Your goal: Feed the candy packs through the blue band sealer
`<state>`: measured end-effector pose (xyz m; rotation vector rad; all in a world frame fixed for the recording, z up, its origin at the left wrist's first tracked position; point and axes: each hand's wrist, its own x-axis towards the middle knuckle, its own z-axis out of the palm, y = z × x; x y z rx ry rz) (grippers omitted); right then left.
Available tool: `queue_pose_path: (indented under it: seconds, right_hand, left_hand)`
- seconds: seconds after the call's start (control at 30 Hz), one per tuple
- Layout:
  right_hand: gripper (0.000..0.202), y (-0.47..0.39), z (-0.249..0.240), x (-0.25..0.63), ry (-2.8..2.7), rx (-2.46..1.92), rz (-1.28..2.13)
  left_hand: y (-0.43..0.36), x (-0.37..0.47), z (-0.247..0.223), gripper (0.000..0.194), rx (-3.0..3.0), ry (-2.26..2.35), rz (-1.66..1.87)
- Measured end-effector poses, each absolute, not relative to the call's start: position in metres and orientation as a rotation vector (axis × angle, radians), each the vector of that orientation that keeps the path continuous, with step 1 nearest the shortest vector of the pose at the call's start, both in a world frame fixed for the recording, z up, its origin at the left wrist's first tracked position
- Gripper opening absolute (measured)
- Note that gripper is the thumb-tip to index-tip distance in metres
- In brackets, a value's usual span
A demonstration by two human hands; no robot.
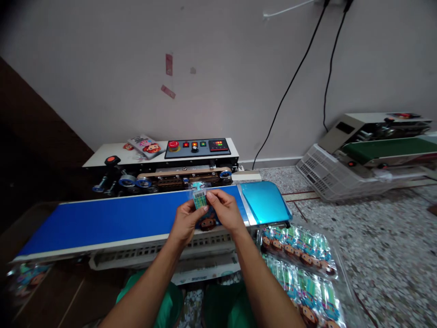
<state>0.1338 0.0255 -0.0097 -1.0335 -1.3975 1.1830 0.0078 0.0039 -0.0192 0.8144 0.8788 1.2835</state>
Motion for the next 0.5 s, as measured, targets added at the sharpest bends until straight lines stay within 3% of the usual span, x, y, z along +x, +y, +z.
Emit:
queue_pose_path:
  seconds: [0.27,0.5]
  right_hand:
    - [0.035,0.042,-0.016,0.169,-1.187,-1.340,0.658]
    - [0.033,0.081,-0.036,0.222,-1.402,-1.845,0.257]
  left_hand:
    - [0.006,0.003,-0.021,0.044,0.939,0.980,1.259]
    - [0.006,0.006,-0.021,0.046,0.926,0.941,1.199]
